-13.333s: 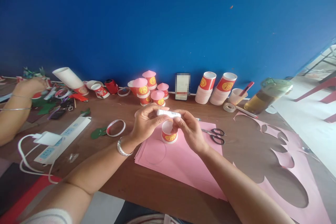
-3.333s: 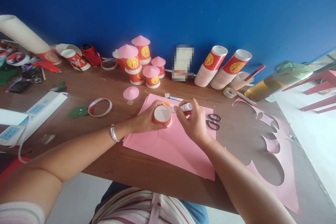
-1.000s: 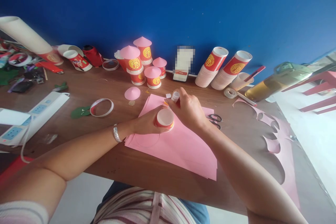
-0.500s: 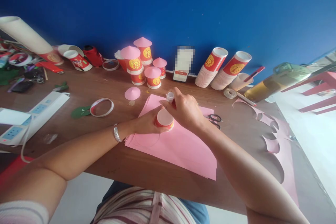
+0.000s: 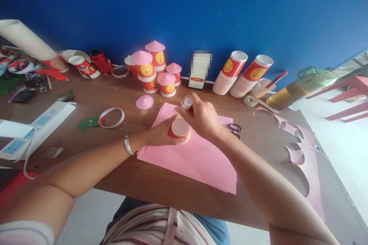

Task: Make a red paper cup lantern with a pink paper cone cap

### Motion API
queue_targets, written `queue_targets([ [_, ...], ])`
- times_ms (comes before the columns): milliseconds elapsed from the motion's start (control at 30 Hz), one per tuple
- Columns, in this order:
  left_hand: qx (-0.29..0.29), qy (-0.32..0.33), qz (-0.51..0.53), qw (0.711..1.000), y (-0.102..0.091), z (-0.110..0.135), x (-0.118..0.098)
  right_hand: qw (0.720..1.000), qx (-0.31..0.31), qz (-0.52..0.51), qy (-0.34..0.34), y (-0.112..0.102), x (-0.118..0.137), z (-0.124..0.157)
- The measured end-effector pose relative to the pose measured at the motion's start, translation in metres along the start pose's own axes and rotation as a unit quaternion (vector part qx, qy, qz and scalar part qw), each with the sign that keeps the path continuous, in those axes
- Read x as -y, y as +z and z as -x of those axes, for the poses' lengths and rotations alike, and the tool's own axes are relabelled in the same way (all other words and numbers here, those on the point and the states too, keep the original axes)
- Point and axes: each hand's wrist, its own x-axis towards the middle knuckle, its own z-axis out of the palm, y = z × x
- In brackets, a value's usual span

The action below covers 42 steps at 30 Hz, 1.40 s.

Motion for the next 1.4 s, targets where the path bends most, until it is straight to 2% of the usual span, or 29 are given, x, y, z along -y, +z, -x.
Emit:
queue_targets([
  [133, 0.018, 0.003, 0.034, 0.999, 0.001, 0.001, 0.006, 0.998, 0.05, 0.012, -0.021, -0.001, 0.004, 0.001],
  [467, 0.02, -0.004, 0.029, 0.999, 0.001, 0.003, 0.013, 0.997, 0.066, 0.03, -0.017, 0.011, 0.012, -0.006],
  [600, 0.017, -0.009, 0.021, 1.0, 0.002, 0.003, 0.009, 0.998, 0.058, 0.016, -0.017, 0.012, 0.015, -0.007],
  [767, 0.021, 0.021, 0.017, 0.999, 0.001, -0.001, 0.006, 0.999, 0.01, -0.04, -0.004, -0.002, 0.017, 0.0],
  [867, 0.03, 0.027, 0.004, 0.999, 0.001, -0.003, 0.009, 0.998, 0.049, -0.031, -0.03, -0.008, 0.018, 0.007],
  [967, 0.011, 0.041, 0.002, 0.999, 0.002, -0.002, 0.015, 0.994, 0.093, 0.006, -0.057, -0.007, 0.019, 0.01],
  [1167, 0.006, 0.045, -0.035, 0.998, 0.002, -0.001, 0.027, 0.99, 0.11, 0.04, -0.081, 0.004, 0.023, 0.006],
  [1300, 0.002, 0.077, -0.061, 0.995, 0.001, -0.003, 0.031, 0.99, 0.104, 0.031, -0.086, 0.01, 0.025, 0.002],
  [1400, 0.013, 0.074, -0.058, 0.996, 0.001, -0.003, 0.025, 0.994, 0.057, -0.05, -0.074, 0.008, 0.026, 0.004],
])
